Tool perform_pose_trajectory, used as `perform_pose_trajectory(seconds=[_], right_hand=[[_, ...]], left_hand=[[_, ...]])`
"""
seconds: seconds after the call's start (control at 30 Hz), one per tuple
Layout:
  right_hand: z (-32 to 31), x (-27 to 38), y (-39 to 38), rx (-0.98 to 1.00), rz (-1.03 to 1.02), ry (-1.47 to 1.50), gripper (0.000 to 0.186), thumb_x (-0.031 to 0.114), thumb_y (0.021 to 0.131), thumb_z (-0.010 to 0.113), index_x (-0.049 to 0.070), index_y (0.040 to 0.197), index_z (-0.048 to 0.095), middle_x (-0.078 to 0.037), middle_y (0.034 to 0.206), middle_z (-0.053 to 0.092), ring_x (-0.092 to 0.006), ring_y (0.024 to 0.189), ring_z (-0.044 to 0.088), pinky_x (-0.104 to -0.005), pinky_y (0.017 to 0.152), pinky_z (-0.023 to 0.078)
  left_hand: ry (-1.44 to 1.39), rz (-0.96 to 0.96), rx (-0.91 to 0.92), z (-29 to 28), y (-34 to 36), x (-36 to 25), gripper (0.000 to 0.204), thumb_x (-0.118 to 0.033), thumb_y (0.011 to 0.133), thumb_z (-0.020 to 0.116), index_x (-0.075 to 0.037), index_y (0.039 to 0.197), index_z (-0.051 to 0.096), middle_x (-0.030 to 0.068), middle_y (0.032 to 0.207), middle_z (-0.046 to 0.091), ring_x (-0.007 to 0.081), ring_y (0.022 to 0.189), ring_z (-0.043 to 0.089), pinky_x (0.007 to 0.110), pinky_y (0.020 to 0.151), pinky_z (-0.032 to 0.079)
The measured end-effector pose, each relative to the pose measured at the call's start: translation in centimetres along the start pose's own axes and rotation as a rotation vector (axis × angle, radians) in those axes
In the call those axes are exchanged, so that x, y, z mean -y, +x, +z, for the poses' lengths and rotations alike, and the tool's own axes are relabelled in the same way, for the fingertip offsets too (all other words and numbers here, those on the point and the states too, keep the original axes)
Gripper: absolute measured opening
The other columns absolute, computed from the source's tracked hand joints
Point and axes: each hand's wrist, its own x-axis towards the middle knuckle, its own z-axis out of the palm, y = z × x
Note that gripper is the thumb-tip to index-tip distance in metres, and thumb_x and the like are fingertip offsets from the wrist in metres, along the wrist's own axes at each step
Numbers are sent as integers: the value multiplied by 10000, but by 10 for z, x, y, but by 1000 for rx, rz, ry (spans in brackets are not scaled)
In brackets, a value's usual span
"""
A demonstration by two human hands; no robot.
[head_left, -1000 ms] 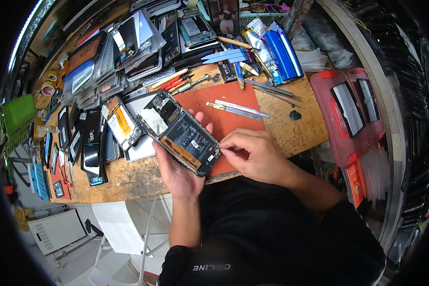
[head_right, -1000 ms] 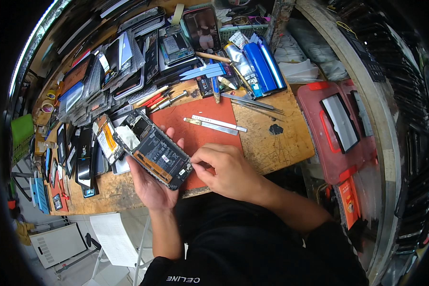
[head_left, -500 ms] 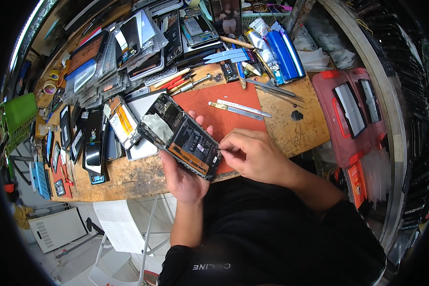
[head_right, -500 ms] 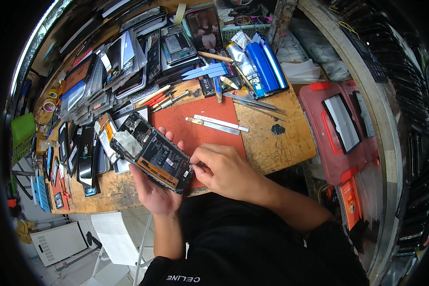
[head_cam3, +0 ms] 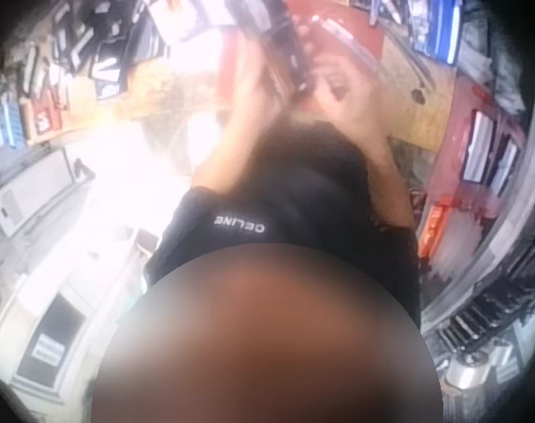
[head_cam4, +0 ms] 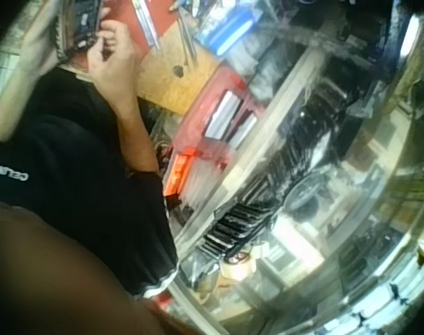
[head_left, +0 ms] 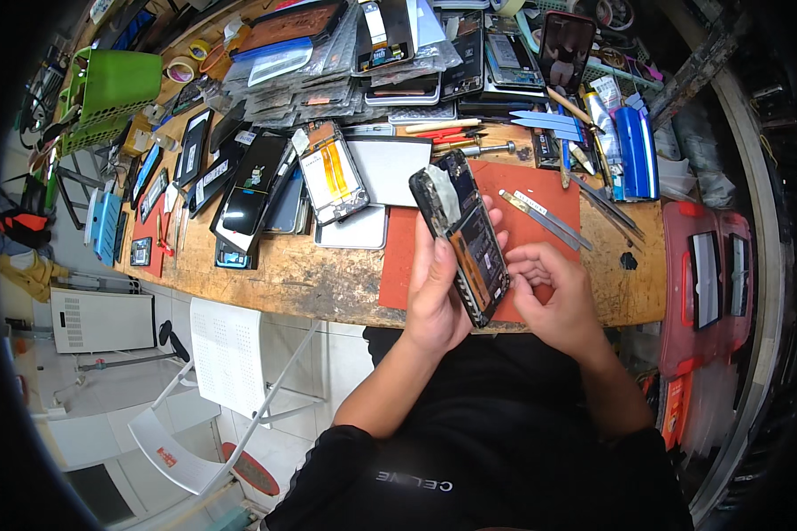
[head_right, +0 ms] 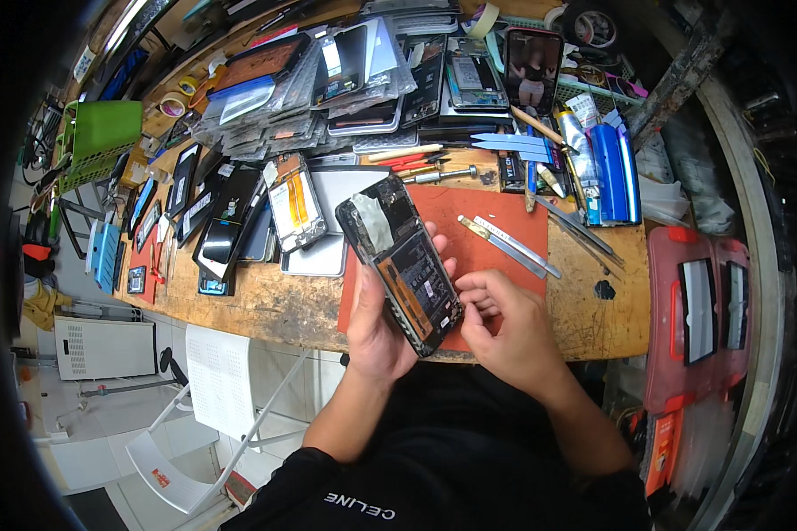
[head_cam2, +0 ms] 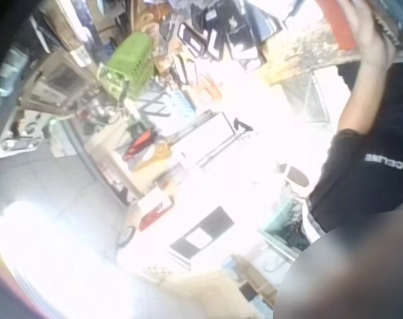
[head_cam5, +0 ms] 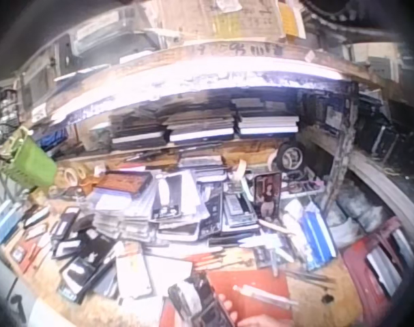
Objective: The person disassembles a smartphone, removes the back cover and battery, and then reassembles it. They use a metal prying tool to open the device and apply adhesive tape to secure components. The workspace is cluttered with multiple phones and tools.
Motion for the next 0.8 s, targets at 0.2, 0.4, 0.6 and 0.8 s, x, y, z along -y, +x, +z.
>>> perform_pose_trajectory(seconds=[0.2,0.4,0.6,0.8], right_hand=[[-17,-8,8,217,192,550,239,29,992,675,-50,1212,623,-97,1077,731,-139,1003,710,-282,879,569],[-8,4,6,98,-46,192,489,90,918,785,-57,1333,572,-123,1166,711,-182,1068,699,-325,910,572],[-2,12,8,83,-147,51,753,158,768,925,-31,1394,550,-162,1200,713,-239,1107,716,-356,910,593],[-7,14,3,77,-70,102,681,153,800,894,-8,1374,565,-162,1204,713,-248,1108,719,-357,922,599]], left_hand=[[-403,-93,103,-14,4,-3,733,-540,1114,351,-9,1616,292,208,1637,379,345,1468,473,527,1217,425],[-148,-26,-10,-5,1,3,728,-402,1091,544,-134,1647,159,173,1601,400,294,1474,450,473,1218,415],[283,137,3,4,4,11,751,-508,1087,497,-80,1631,207,199,1607,395,306,1464,463,485,1192,425],[164,-37,-18,-1,2,2,611,-452,1154,316,-42,1606,284,174,1532,497,233,1378,521,391,1149,430]])
